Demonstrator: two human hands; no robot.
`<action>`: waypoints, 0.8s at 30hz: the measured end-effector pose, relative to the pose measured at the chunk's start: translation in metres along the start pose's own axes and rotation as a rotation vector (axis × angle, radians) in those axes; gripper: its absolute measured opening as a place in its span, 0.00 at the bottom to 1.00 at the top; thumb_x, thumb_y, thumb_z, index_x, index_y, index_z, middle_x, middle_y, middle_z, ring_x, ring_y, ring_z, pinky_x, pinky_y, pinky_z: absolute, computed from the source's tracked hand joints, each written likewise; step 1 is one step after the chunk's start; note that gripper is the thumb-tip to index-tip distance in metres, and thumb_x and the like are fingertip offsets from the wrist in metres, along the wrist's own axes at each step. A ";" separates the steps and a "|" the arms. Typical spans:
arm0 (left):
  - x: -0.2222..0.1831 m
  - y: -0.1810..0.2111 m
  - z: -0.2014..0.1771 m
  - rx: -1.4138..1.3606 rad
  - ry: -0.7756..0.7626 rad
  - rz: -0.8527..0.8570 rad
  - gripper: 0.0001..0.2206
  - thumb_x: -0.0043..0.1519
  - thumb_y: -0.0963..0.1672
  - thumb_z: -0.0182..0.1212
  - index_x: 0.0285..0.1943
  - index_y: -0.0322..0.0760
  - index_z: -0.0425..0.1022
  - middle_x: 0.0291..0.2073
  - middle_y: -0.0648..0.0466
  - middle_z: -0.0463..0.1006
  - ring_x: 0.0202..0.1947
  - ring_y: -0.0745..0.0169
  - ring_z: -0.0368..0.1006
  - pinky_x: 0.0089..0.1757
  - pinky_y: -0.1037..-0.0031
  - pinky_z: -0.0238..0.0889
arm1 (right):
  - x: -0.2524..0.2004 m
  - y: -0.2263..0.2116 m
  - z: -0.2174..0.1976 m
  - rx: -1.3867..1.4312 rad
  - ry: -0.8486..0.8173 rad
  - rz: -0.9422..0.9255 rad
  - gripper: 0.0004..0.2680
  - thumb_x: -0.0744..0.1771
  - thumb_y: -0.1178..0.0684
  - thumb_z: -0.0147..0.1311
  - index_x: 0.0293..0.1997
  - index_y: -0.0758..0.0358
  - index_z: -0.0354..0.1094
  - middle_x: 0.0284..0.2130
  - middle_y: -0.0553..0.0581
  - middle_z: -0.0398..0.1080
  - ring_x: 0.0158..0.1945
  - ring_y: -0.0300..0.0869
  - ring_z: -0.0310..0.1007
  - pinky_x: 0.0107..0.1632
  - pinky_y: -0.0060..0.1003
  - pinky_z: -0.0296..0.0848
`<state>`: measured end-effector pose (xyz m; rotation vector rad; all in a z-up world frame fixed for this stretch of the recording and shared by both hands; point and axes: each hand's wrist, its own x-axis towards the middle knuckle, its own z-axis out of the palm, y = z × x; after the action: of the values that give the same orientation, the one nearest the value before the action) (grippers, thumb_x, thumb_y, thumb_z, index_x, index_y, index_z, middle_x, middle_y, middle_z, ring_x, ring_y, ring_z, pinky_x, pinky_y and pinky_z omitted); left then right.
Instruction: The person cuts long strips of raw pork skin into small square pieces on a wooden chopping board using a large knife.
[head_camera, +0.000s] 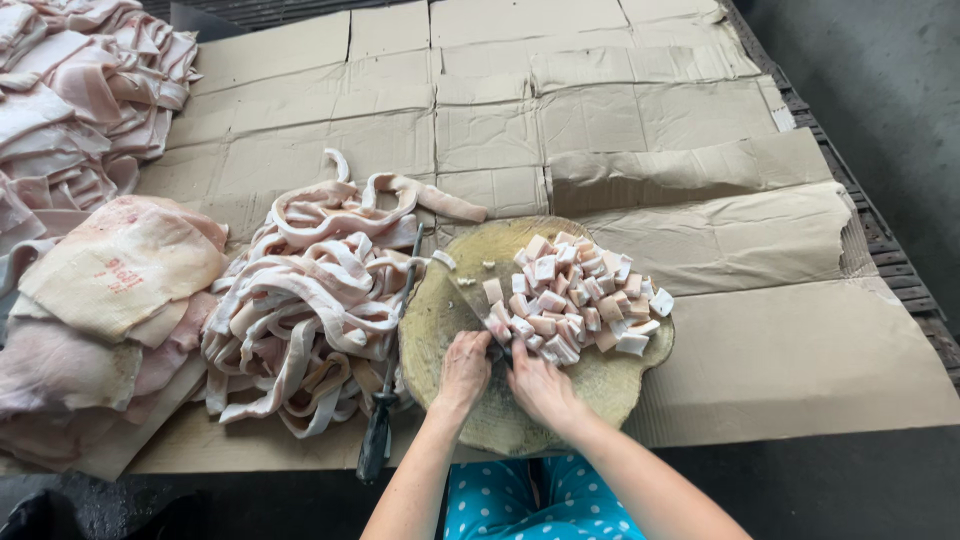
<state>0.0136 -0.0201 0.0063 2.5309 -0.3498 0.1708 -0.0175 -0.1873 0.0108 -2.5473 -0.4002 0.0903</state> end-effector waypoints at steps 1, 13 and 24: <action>-0.005 -0.001 0.002 -0.012 0.004 0.006 0.12 0.53 0.35 0.60 0.45 0.31 0.77 0.41 0.44 0.80 0.48 0.42 0.73 0.51 0.57 0.67 | 0.002 0.000 0.005 -0.001 -0.047 0.037 0.20 0.67 0.51 0.49 0.62 0.74 0.48 0.30 0.73 0.75 0.35 0.69 0.77 0.39 0.62 0.77; -0.038 0.016 -0.008 0.195 0.160 0.046 0.11 0.57 0.38 0.59 0.48 0.36 0.78 0.44 0.50 0.78 0.52 0.49 0.72 0.51 0.59 0.64 | -0.030 0.009 -0.038 0.189 -0.176 0.156 0.18 0.70 0.45 0.48 0.61 0.66 0.51 0.30 0.75 0.75 0.30 0.67 0.76 0.34 0.61 0.75; -0.018 -0.001 -0.010 0.277 0.069 0.244 0.14 0.59 0.36 0.57 0.53 0.41 0.78 0.53 0.53 0.80 0.59 0.53 0.71 0.58 0.61 0.64 | -0.070 -0.007 -0.121 0.413 -0.040 0.400 0.14 0.70 0.42 0.45 0.54 0.61 0.56 0.12 0.63 0.70 0.12 0.49 0.74 0.19 0.43 0.70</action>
<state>-0.0042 -0.0095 0.0102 2.7375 -0.6461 0.4254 -0.0688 -0.2647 0.1152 -2.1815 0.1131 0.3364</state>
